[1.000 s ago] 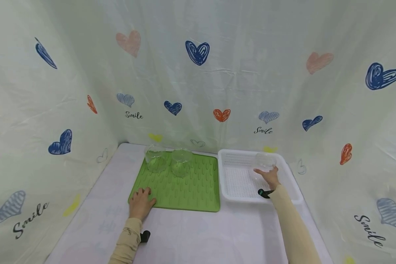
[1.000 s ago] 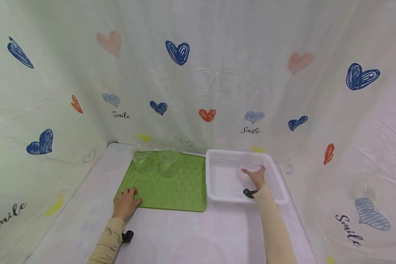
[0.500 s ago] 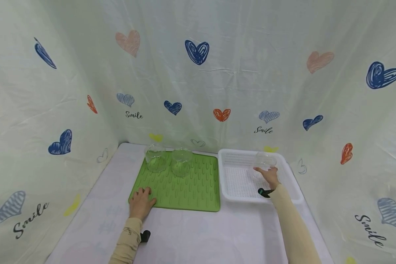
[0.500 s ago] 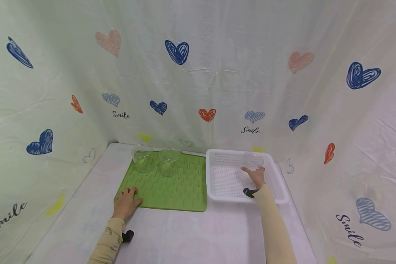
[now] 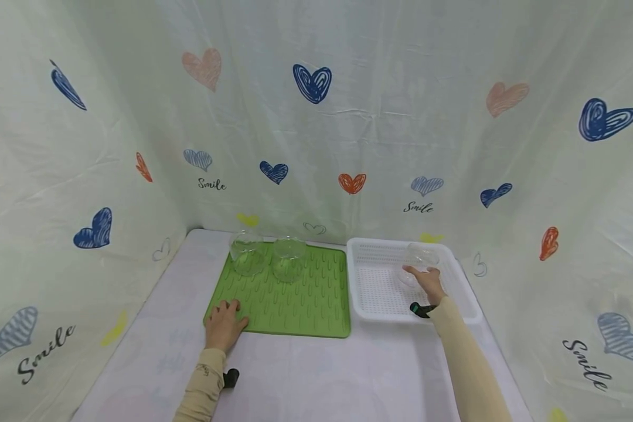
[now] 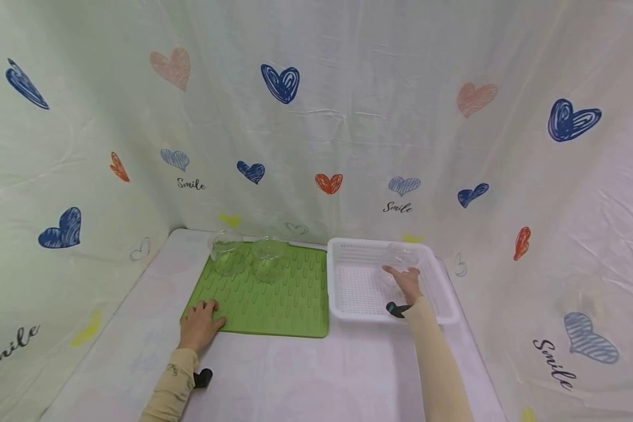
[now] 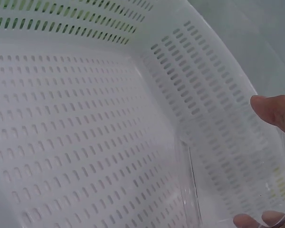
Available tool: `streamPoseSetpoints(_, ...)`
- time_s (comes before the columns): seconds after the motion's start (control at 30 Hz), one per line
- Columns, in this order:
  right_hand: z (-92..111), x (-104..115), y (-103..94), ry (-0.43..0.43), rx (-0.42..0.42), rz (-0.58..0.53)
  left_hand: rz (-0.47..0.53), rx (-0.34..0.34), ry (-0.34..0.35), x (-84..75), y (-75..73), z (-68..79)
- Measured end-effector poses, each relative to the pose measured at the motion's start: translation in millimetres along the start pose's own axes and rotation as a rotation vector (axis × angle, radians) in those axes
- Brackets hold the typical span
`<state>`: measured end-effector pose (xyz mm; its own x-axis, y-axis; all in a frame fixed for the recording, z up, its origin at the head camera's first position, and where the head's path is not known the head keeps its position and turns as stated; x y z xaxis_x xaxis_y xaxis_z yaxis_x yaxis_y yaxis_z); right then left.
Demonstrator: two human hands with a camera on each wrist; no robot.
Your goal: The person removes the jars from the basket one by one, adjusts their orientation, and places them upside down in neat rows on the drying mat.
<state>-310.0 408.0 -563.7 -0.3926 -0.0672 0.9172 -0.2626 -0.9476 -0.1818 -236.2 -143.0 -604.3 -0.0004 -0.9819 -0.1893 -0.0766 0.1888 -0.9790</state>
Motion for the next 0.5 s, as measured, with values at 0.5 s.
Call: streamPoseSetpoints(0.5, 24.2, 20.9, 13.6, -0.125, -0.011, 0.032, 0.000, 0.010, 0.000, -1.5, -4.1, 0.4)
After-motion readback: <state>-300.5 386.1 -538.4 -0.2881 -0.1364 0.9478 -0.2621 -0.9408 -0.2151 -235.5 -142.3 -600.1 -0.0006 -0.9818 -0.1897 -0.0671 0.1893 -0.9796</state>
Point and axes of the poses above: each hand's wrist, its own z-axis away from the middle knuckle, its own y-axis out of the palm, x = y × z, the point moved 2 cm from there along -z, towards the middle knuckle, and after that the axes turned 15 degrees about -z, right-handed, at the moved point
